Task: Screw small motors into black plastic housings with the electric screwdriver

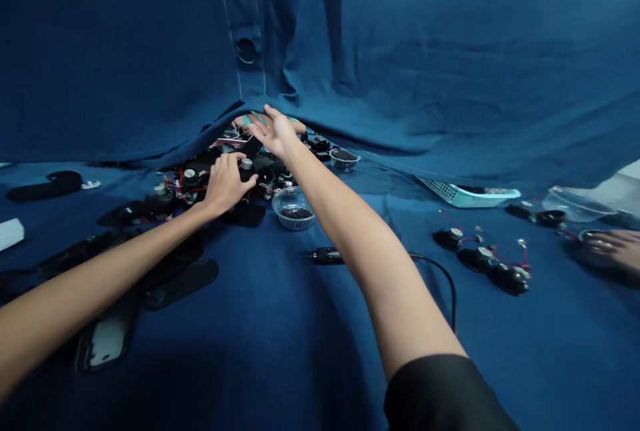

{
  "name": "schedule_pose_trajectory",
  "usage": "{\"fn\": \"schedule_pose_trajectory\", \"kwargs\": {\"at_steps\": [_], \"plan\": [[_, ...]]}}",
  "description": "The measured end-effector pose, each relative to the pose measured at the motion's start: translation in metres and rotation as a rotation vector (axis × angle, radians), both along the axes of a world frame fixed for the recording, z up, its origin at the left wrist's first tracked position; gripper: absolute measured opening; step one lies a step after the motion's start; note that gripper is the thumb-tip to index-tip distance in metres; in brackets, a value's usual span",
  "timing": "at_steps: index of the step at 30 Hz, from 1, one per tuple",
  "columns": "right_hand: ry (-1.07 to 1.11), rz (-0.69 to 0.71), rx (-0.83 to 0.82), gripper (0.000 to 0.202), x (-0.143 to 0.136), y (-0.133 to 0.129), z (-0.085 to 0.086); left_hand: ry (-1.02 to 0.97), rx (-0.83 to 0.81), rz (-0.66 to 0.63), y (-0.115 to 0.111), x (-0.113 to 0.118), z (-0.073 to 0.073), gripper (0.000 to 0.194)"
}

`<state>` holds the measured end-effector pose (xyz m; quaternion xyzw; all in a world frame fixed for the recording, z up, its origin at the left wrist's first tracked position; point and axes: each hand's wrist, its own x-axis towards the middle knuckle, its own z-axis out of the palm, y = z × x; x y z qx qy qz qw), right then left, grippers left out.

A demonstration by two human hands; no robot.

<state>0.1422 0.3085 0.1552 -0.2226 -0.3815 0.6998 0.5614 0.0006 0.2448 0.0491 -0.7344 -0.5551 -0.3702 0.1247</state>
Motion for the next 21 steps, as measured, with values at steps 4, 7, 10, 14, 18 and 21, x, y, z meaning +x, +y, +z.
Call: {"fn": "schedule_pose_trajectory", "kwargs": {"at_steps": [4,7,10,14,18,21], "plan": [[0.063,0.077,0.080,0.011,0.001,-0.003,0.004,-0.178,0.091,0.075,0.014,-0.008,0.018,0.049],[0.098,0.096,0.094,0.012,0.002,-0.007,0.007,-0.300,0.052,0.121,0.030,-0.018,0.034,0.049],[0.115,0.126,0.141,0.012,0.000,-0.011,0.011,-0.404,-0.033,0.154,0.047,-0.028,0.050,0.051],[0.150,0.172,0.122,0.010,-0.001,-0.017,0.014,-0.464,-0.087,0.227,0.066,-0.041,0.067,0.051],[0.120,0.166,0.076,0.011,0.000,-0.025,0.012,-0.412,-0.146,0.284,0.078,-0.053,0.077,0.050],[0.091,0.175,0.079,0.012,0.003,-0.029,0.007,-0.407,-0.199,0.270,0.082,-0.061,0.083,0.043]]}}
